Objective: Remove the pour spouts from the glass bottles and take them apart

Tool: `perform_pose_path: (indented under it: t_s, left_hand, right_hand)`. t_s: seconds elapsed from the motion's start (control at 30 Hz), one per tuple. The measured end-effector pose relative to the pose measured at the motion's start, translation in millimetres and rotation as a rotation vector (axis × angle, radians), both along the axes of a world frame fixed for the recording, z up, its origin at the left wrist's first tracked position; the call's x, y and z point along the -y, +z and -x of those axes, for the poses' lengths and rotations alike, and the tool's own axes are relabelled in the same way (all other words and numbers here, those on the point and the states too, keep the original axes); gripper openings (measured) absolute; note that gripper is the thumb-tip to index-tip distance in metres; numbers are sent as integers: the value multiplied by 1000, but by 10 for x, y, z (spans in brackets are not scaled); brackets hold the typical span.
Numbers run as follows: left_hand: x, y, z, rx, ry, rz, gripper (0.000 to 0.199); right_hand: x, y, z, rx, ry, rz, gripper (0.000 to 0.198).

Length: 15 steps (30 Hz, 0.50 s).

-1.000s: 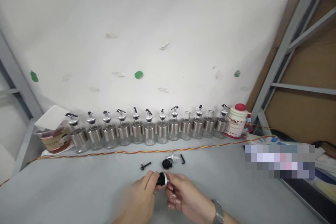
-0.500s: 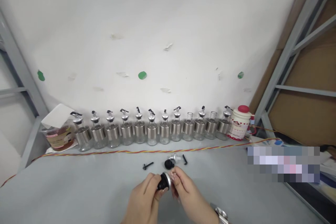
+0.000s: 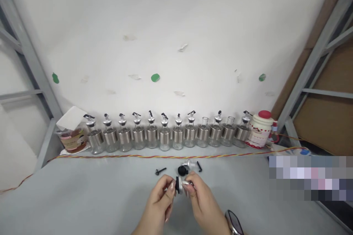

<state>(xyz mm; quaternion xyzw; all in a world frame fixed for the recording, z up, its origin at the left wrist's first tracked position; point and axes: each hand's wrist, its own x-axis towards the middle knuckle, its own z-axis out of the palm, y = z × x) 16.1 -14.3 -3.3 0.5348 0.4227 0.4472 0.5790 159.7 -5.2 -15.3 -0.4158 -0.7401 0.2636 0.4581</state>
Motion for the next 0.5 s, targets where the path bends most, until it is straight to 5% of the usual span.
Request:
perform_pose_path:
  t_s: [0.17, 0.3, 0.4, 0.5]
  left_hand:
    - [-68, -8, 23, 318, -74, 258, 35]
    - [-87, 24, 33, 298, -80, 415, 37]
    - [-89, 26, 21, 209, -9, 353, 42]
    - [-109, 40, 57, 46, 152, 100, 41]
  right_hand:
    - [-87, 14, -83, 230, 42, -287, 18]
    - [-121, 91, -132, 462, 103, -437, 19]
    - [-104, 142, -135, 474, 121, -435, 19]
    - [-85, 180, -139, 254, 2, -227, 20]
